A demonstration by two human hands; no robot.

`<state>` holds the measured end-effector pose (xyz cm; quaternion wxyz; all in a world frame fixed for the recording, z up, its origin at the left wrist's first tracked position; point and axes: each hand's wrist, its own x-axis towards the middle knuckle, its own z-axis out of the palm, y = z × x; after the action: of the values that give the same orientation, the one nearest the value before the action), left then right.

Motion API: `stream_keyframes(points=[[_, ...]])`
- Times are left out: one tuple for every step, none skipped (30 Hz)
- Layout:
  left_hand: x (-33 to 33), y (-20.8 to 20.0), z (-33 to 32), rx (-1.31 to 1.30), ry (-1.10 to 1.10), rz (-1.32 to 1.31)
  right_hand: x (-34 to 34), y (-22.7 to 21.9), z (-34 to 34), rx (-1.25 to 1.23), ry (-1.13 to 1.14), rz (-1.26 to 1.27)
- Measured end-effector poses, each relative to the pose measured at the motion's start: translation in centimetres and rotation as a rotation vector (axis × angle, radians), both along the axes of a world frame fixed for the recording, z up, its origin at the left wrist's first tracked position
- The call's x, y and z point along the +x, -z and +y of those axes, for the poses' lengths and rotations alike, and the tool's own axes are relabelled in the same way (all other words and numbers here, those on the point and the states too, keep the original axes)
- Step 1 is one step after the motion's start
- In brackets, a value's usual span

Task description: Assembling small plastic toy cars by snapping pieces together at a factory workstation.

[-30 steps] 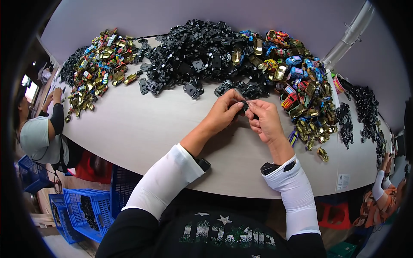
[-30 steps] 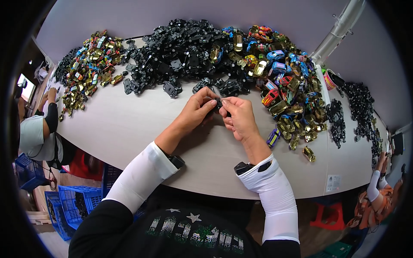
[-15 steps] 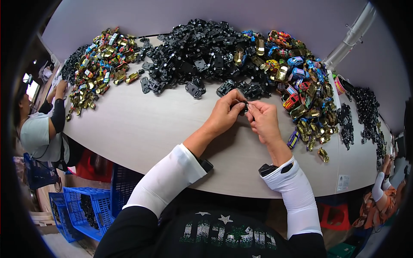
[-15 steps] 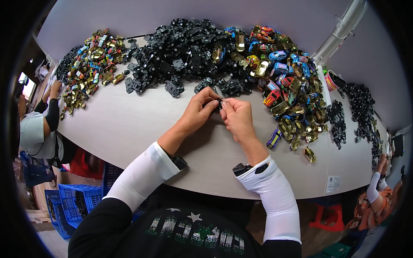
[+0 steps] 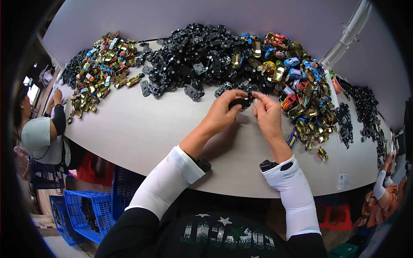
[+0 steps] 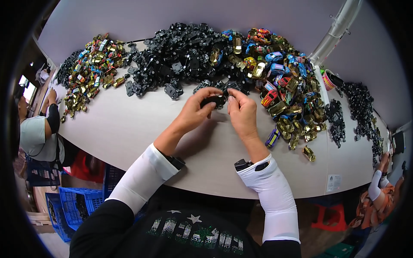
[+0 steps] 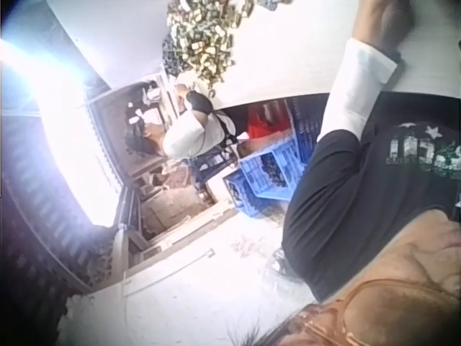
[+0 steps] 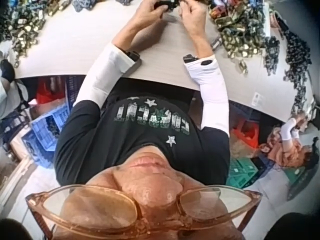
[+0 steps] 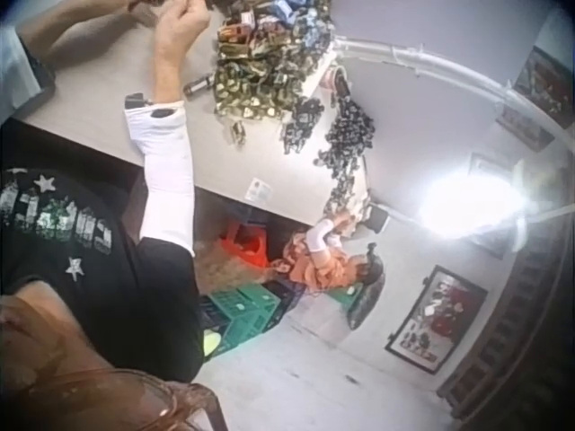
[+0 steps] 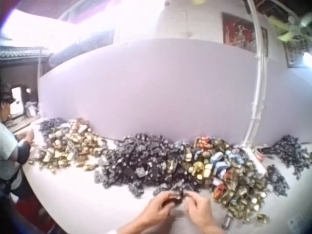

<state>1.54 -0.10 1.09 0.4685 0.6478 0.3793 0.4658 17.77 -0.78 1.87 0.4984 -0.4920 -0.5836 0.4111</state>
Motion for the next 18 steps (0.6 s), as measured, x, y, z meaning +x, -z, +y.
stream_keyframes(points=[[-0.1, -0.5, -0.2, -0.095, -0.035, -0.124, -0.1, -0.3, -0.1, 0.06, 0.025, 0.053], [-0.2, -0.3, 0.1, -0.079, -0.081, -0.184, -0.2, 0.0, 0.1, 0.043, -0.026, 0.088], [-0.2, -0.2, 0.3, -0.062, -0.127, -0.243, -0.1, 0.0, -0.1, 0.044, -0.027, 0.089], [-0.3, 0.0, 0.3, -0.061, -0.128, -0.242, -0.1, -0.1, -0.4, -0.09, -0.112, 0.037], [-0.3, -0.1, 0.4, -0.164, -0.07, -0.398, 0.0, -0.1, -0.5, -0.225, -0.192, -0.016], [-0.3, -0.2, 0.4, -0.268, -0.011, -0.554, -0.1, -0.1, -0.6, -0.222, -0.201, -0.029], [-0.3, -0.3, 0.4, -0.267, -0.008, -0.552, 0.0, -0.3, -0.4, -0.221, -0.198, -0.027], [-0.3, -0.3, 0.2, -0.298, -0.03, -0.512, 0.2, -0.6, -0.2, -0.236, -0.074, 0.065], [-0.3, -0.3, 0.1, -0.328, -0.052, -0.472, 0.5, -0.9, 0.1, -0.25, 0.051, 0.157], [-0.3, -0.4, 0.1, -0.328, -0.052, -0.472, 1.3, -1.0, 0.4, -0.269, 0.034, 0.233], [-0.4, -0.4, 0.1, -0.256, -0.069, -0.297, 1.3, -1.3, 0.2, -0.27, 0.035, 0.232], [-0.5, -0.3, 0.1, -0.183, -0.087, -0.122, 1.0, -1.8, 0.0, -0.304, -0.003, 0.292], [-0.4, 0.2, 0.3, -0.184, -0.086, -0.122, 0.8, -2.0, -0.1, -0.339, -0.04, 0.353], [-0.3, 0.7, 0.5, -0.078, -0.081, -0.112, 0.7, -1.7, -0.2, -0.34, -0.108, 0.305], [-0.3, 1.1, 0.7, 0.028, -0.075, -0.102, 0.4, -1.2, -0.2, -0.34, -0.108, 0.305], [-0.3, 1.5, 0.9, 0.028, -0.076, -0.102, 0.1, -0.7, -0.3, -0.33, -0.169, 0.213], [-0.1, 1.1, 0.9, -0.025, -0.063, -0.215, 0.0, -0.5, -0.4, -0.321, -0.226, 0.121], [0.0, 0.8, 0.8, -0.078, -0.051, -0.328, 0.0, -0.5, -0.4, -0.341, -0.226, 0.151]])
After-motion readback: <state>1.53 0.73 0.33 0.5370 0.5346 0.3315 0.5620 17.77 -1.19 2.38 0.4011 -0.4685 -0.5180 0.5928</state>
